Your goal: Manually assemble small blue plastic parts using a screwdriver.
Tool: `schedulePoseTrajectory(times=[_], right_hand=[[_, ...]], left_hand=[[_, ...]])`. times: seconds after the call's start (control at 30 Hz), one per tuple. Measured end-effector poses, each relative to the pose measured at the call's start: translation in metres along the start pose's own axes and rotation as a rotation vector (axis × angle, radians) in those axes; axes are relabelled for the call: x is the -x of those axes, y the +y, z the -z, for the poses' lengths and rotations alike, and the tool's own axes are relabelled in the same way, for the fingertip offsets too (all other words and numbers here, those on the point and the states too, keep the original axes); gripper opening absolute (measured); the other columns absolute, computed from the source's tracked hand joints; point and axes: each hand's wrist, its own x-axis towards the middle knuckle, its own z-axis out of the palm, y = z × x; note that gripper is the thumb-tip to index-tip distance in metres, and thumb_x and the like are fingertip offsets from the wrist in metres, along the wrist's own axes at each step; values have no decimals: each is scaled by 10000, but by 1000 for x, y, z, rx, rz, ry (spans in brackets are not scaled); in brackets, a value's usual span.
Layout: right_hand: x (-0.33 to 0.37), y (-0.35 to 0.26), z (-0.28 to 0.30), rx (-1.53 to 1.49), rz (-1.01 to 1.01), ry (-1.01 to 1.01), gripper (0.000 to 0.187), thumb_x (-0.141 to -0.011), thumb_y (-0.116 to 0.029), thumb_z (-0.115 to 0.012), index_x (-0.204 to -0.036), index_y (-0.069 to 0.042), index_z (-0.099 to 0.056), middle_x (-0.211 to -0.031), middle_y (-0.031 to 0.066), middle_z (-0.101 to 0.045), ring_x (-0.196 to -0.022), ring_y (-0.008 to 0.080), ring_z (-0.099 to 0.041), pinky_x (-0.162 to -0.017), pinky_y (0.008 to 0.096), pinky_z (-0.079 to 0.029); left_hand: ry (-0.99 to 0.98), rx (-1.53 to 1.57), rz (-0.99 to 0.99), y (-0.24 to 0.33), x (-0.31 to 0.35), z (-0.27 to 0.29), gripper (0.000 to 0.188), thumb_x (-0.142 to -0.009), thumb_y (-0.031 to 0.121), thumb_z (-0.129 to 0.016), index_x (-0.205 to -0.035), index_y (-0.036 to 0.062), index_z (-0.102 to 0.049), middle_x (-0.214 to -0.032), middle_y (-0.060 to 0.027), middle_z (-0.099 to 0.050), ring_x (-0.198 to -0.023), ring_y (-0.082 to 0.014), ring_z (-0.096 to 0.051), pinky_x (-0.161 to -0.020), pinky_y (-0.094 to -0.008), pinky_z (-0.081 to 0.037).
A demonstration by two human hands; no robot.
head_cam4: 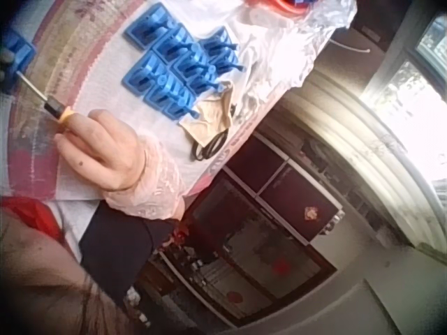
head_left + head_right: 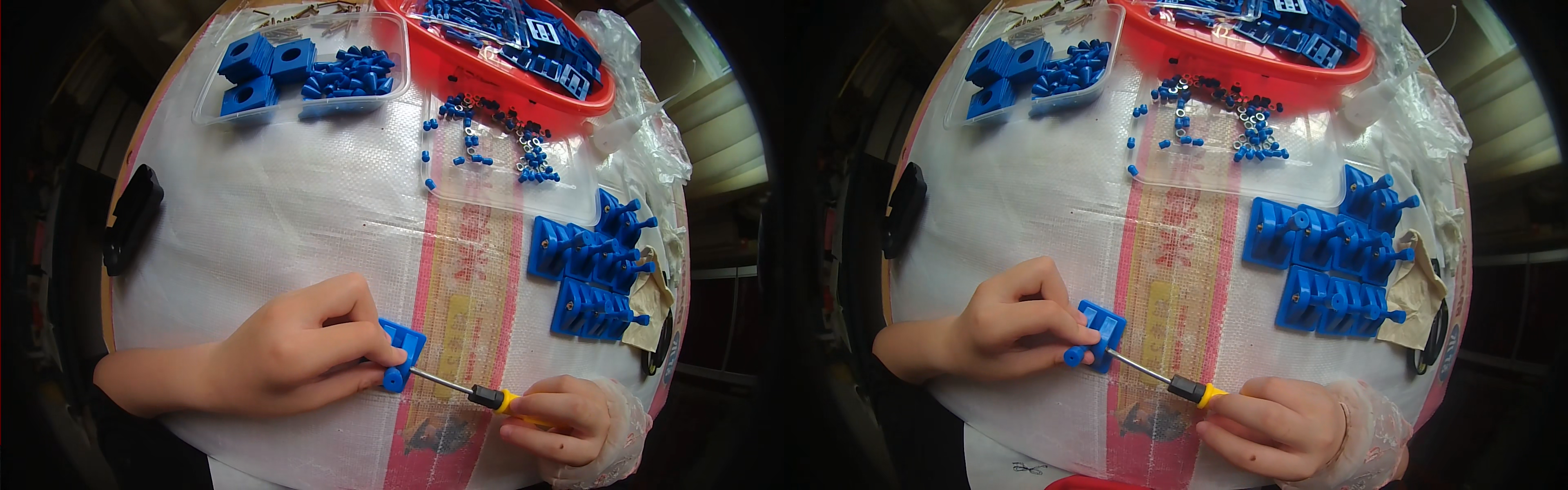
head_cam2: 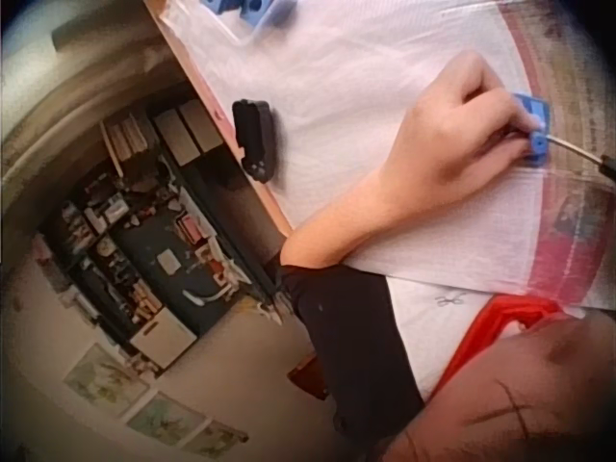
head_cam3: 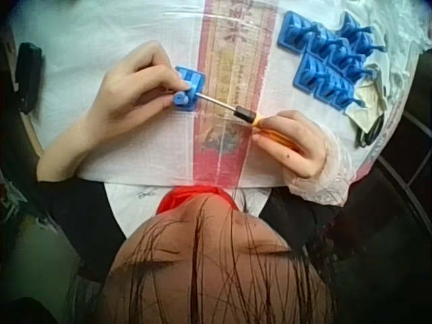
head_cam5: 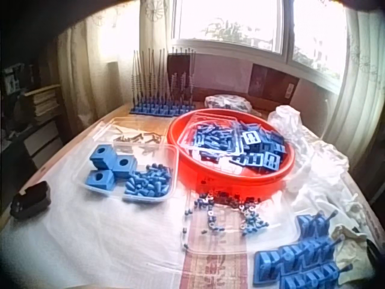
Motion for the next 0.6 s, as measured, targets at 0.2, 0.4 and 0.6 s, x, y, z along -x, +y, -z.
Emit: schedulePoseTrajectory(times=[0.2,0.4,0.6], right_hand=[[-1,1,-1,5,14,-15,284,-700,59,-557,-967,14,-643,-979,151,-538,-724,234,-596,-610,265,-499],[-4,0,-1,13,10,-24,276,-708,58,-557,-967,15,-642,-979,152,-533,-723,232,-597,-606,266,-499],[-1,-4,0,11,-7,-16,302,-684,85,-532,-955,13,-643,-970,153,-530,-732,237,-601,-611,270,-504]], left_hand=[[-3,9,1,-1,0,0,218,-686,58,-760,-893,66,-690,-760,-54,-523,-644,-124,-512,-543,-216,-411],[3,4,-5,-3,1,1,208,-691,79,-760,-886,66,-690,-759,-57,-528,-651,-130,-513,-546,-219,-410],[-4,3,-29,0,-1,0,190,-712,84,-745,-882,52,-666,-799,-66,-531,-687,-143,-524,-578,-233,-427]])
